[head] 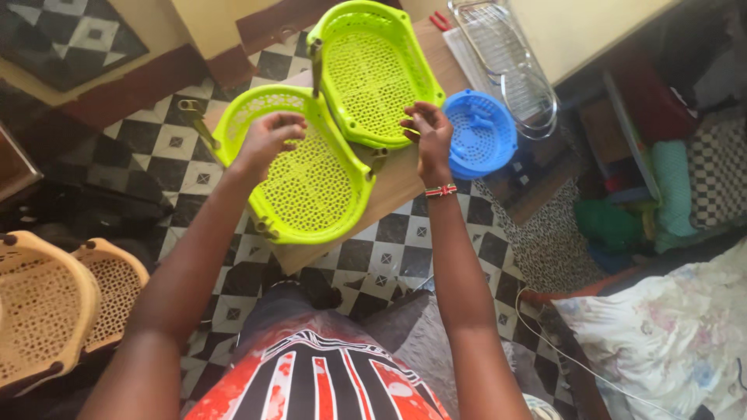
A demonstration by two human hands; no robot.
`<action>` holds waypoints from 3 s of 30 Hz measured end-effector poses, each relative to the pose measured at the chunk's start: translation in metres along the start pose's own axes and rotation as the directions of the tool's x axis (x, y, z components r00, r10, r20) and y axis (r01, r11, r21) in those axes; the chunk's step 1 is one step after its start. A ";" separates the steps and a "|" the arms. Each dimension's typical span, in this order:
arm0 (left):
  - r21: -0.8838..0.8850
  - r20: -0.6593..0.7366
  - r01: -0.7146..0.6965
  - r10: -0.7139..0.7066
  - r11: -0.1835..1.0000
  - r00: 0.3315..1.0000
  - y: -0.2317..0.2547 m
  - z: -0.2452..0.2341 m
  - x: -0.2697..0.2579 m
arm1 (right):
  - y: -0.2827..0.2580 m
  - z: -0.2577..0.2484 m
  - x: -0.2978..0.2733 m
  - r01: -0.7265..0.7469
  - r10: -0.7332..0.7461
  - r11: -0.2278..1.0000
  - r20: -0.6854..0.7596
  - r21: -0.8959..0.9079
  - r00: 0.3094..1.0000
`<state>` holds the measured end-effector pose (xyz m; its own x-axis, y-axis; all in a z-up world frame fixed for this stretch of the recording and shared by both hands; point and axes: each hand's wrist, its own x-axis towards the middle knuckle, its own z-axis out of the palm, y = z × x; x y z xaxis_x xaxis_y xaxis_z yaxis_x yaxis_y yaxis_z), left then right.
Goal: The person assembles a three-tiered green plastic basket by inserting metal rods into the basket holes and stacking the tiers. They then handle a blue plastic basket, inserting its internal divider pieces.
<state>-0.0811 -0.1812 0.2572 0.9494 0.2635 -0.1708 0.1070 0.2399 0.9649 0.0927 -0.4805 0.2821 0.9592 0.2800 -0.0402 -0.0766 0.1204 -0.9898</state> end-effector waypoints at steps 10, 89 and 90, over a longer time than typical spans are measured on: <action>-0.050 -0.079 0.292 -0.295 0.955 0.952 -0.070 0.074 0.175 | 0.118 -0.149 0.051 -0.129 0.121 0.991 -0.174 -0.034 0.977; -0.149 -0.901 -0.791 0.248 0.594 0.356 0.031 0.231 -0.129 | -0.063 -0.030 0.274 -0.600 0.259 0.788 0.958 -0.138 0.120; -0.141 -0.918 -0.736 0.190 0.663 0.347 0.033 0.229 -0.139 | -0.058 -0.026 0.276 -0.586 0.267 0.796 0.956 -0.150 0.119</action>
<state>-0.1423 -0.4244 0.3583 0.0788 0.9951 -0.0592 -0.6691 0.0968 0.7368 0.3689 -0.4352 0.3252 -0.1670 0.9762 -0.1384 -0.5824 -0.2109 -0.7851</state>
